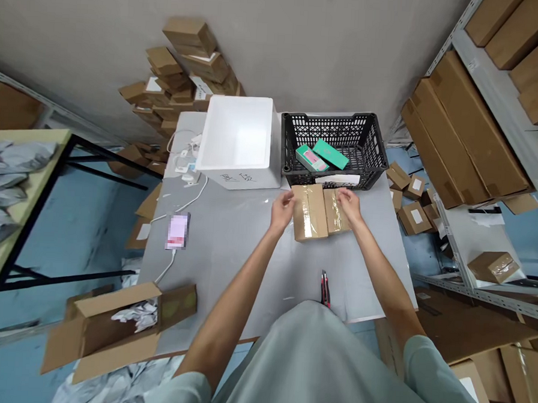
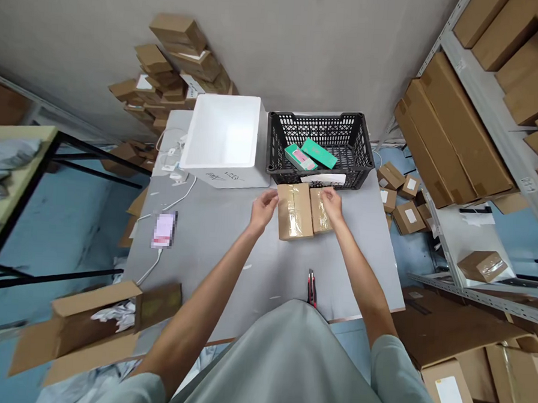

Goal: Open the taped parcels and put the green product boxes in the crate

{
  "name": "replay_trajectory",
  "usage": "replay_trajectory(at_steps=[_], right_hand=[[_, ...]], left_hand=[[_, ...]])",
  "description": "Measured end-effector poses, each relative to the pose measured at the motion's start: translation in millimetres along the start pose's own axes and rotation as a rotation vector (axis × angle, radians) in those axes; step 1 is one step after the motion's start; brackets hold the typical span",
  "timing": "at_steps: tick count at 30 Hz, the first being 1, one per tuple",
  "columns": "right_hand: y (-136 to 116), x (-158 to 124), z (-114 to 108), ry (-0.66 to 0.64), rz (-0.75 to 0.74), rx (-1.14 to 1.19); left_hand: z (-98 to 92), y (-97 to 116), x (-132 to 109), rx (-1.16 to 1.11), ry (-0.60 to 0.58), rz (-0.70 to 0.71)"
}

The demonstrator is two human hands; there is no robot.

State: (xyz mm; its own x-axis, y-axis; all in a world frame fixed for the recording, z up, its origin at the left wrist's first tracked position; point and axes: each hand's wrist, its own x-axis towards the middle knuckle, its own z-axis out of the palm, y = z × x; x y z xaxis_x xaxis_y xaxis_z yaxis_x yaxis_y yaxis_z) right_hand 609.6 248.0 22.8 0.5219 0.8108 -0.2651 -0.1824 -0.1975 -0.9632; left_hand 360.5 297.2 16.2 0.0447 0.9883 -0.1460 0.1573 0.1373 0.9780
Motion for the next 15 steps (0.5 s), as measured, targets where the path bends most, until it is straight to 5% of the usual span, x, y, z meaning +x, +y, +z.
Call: replay_trajectory(at_steps=[3,6,10,15], right_hand=[[44,-41,-18,-0.007,0.084,-0.036],[72,-76,-25,-0.058,0.108,-0.051],[84,-104,-32,-0.006,-0.01,-0.232],[80,-109,-41,0.041,-0.201,-0.806]], left_hand=[[-16.5,-54,-50,0.105,0.04,-0.184],[-18.6,-83,-88,0.127,0.004,-0.277],[-12.4,-88,-118,0.153,-0.016,-0.232],[2.8,-72,-142,0.295,0.019,0.046]])
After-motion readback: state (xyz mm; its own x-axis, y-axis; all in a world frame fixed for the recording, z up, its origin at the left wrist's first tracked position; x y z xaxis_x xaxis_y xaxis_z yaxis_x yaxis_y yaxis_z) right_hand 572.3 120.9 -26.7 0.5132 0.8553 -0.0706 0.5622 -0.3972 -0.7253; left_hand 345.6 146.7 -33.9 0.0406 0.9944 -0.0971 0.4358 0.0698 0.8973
